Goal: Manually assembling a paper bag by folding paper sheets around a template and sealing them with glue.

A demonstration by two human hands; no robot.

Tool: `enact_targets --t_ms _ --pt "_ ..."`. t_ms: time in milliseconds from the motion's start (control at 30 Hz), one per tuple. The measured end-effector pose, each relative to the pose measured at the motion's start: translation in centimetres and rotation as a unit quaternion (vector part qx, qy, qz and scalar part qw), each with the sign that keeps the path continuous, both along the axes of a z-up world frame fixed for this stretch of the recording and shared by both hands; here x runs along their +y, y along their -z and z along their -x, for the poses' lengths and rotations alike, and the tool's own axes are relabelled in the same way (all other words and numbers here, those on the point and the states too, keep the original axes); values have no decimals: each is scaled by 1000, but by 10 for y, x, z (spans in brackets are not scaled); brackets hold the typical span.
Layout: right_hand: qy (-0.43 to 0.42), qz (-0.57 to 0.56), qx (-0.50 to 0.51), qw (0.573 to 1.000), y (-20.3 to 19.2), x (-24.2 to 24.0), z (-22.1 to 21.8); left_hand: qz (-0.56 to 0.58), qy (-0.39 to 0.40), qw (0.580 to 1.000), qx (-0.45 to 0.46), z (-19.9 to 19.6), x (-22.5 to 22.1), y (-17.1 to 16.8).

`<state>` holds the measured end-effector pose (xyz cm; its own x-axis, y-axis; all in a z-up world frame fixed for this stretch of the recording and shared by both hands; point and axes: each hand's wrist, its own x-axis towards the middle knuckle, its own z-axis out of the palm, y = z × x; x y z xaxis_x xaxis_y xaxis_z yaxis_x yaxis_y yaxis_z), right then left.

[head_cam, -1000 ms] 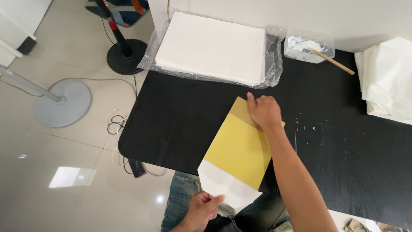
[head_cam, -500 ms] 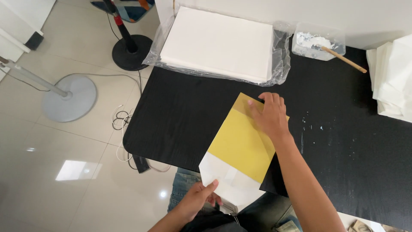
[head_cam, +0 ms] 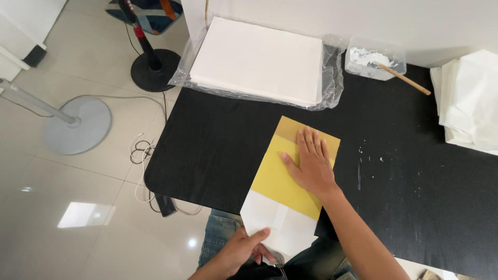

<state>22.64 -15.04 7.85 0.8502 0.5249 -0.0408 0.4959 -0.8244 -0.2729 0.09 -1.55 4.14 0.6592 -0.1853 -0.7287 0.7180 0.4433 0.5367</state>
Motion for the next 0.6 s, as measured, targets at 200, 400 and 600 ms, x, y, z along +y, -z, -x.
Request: enact_targets --t_ms 200,400,600 --pt "-15 12 -1 1000 -2 4 -12 86 17 996 20 9 0 4" --pt "-19 15 2 1000 0 3 -13 327 34 937 122 7 10 24" --pt "-39 25 -20 999 6 0 -16 176 155 972 12 4 13 21"
